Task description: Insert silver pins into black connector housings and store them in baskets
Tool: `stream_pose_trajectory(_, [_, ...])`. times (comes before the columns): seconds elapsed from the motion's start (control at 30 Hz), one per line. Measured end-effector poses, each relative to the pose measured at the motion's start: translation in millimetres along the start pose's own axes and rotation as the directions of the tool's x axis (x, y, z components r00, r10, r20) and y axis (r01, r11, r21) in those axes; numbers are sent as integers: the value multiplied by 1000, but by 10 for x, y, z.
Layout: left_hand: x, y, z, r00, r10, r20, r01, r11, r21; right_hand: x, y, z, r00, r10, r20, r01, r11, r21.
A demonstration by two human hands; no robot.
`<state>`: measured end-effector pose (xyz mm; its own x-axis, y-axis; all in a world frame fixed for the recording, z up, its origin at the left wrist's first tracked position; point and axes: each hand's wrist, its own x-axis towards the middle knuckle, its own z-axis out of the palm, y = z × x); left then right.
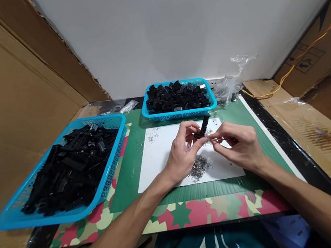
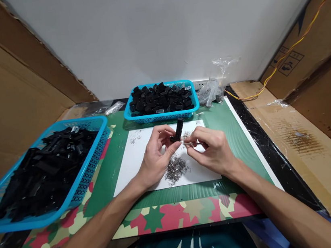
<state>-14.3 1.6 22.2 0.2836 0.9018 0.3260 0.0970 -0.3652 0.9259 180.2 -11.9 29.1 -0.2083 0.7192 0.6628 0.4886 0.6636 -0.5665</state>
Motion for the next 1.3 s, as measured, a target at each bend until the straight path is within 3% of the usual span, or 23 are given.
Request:
stream_pose_trajectory(0.43, [-5, -75, -4, 998, 57, -2, -57, 998, 40, -28, 47, 28, 994, -108, 32, 106, 993, 61])
stream_pose_trajectory(0.77, [-14, -62, -20, 1000, 5, 15, -5, 1000, -13, 9, 91, -55, 984, -87, 153, 57, 980, 191])
stream_pose_trajectory(0.93, [3, -21, -39, 997, 29, 78, -29, 1000, -1, 42, 64, -75, 978, 14, 209, -59, 975, 213])
stream_pose_trajectory(1.07, [21, -38, -25, 997, 49, 64, -47, 998, -40, 49, 29, -73, 986, 43, 163, -77, 976, 203])
stream_pose_trajectory(1.3, [28, -25, -3, 994, 77, 75, -71, 994, -81, 66, -16, -85, 994, -17, 107, -5, 979, 203])
